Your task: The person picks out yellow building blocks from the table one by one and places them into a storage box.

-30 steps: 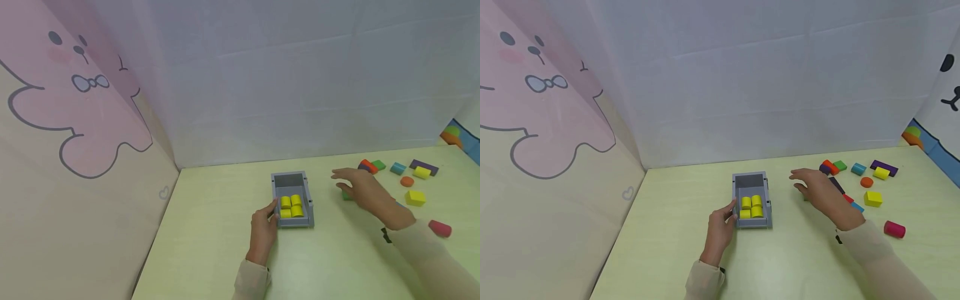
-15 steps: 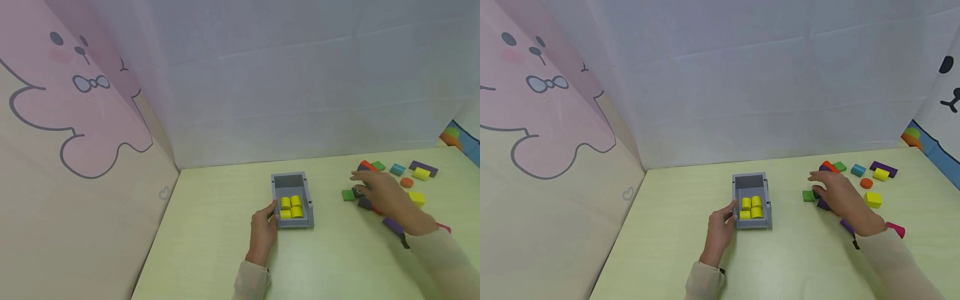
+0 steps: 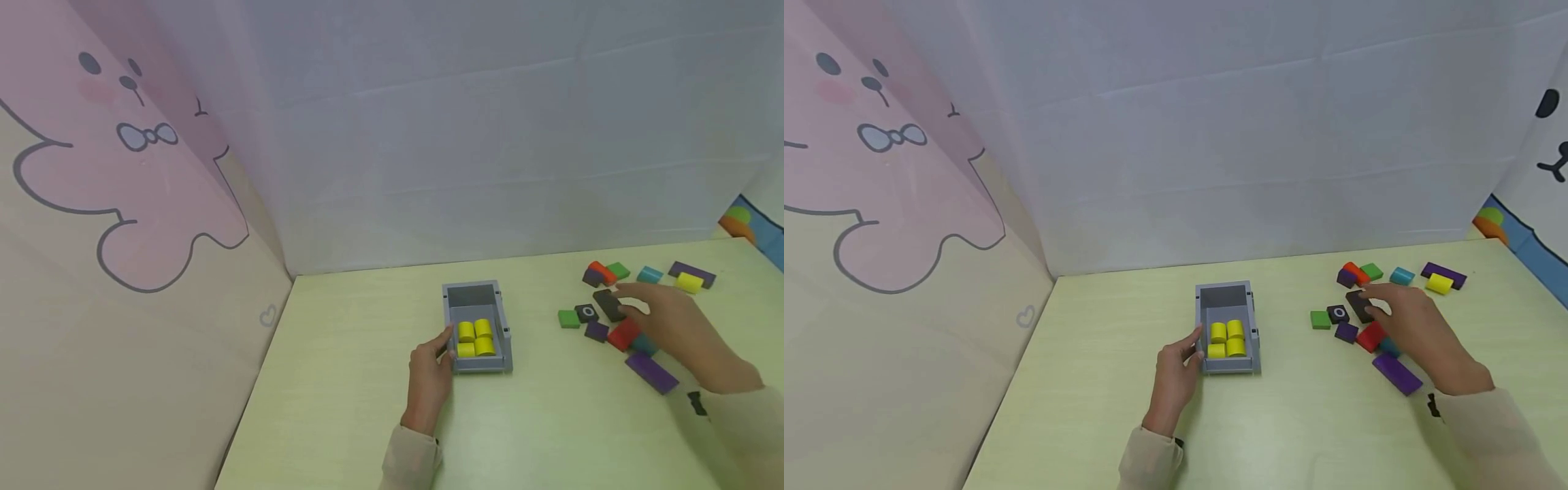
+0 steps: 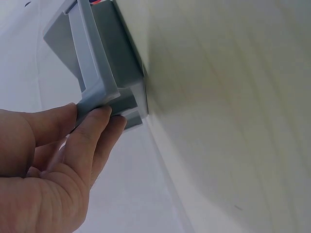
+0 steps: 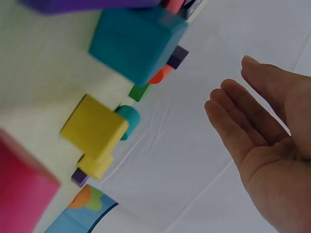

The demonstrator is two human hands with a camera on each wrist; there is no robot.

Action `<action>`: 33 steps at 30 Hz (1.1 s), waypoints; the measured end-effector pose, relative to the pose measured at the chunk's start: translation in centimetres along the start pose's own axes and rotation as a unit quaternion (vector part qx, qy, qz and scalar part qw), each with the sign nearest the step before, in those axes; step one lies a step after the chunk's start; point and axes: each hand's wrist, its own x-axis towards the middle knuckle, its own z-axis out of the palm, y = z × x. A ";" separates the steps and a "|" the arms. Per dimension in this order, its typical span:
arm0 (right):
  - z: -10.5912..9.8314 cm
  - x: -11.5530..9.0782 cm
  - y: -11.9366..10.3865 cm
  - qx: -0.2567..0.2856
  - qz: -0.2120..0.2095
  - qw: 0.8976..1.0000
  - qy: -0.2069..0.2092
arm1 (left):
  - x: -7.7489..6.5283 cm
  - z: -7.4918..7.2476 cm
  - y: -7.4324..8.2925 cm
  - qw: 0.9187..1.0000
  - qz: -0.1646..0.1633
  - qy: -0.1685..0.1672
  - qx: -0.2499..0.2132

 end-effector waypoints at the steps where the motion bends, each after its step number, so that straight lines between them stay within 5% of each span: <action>1: 0.0 -0.2 0.3 -0.004 0.008 1.000 -0.003 | 0.0 0.0 0.0 1.000 0.001 0.000 0.000; 15: -0.6 -1.5 2.3 -0.034 0.089 0.994 -0.055 | 0.1 0.2 -0.1 1.000 0.002 0.002 0.000; 25: -1.0 -2.2 3.5 -0.036 0.181 0.978 -0.099 | 0.1 0.1 0.2 1.000 0.003 0.001 -0.003; 33: -1.0 -3.0 3.8 -0.059 0.203 0.972 -0.101 | 0.0 0.1 0.2 1.000 0.003 0.004 0.000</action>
